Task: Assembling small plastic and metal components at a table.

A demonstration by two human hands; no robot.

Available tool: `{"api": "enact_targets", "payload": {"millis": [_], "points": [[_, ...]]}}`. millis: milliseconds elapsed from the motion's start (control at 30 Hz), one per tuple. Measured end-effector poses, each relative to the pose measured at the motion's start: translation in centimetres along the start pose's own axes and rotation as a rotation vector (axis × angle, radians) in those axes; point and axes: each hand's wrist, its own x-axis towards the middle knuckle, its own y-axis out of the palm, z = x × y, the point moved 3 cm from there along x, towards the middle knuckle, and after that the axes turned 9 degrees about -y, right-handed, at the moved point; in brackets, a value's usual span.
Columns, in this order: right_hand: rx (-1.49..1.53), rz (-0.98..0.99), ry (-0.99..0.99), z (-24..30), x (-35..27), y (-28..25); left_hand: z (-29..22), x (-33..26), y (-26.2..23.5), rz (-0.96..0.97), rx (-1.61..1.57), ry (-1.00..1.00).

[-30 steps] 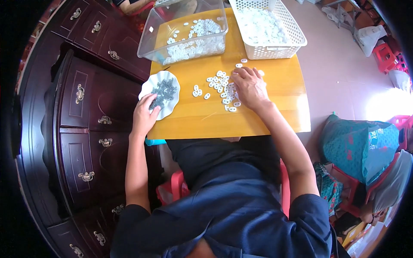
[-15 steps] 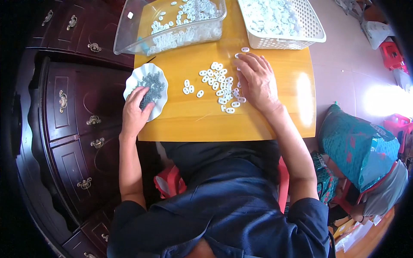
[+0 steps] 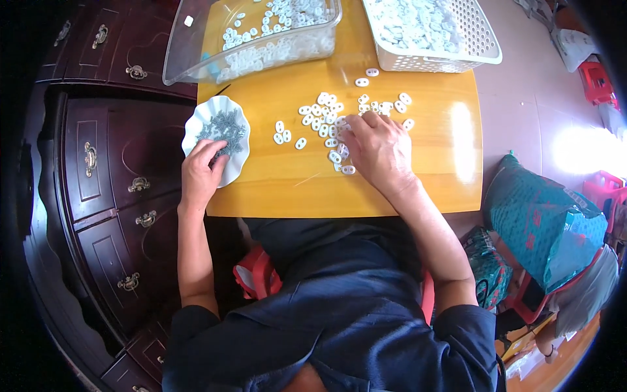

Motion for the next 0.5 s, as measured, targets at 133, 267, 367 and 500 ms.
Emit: {"api": "enact_targets", "payload": {"millis": [133,267,367,500], "points": [[0.010,-0.027,-0.043,-0.1,0.9,0.7,-0.1,0.1,0.0,0.020,0.007,0.008],[0.019,-0.051,-0.087,-0.2,1.2,0.8,-0.3,0.1,-0.1,0.032,-0.005,-0.021],[0.033,-0.097,-0.087,-0.1,0.9,0.3,-0.4,0.1,0.0,0.033,-0.011,-0.020],[-0.017,-0.103,-0.070,-0.2,0.1,0.1,-0.6,-0.1,-0.1,0.019,-0.023,-0.017]]}}
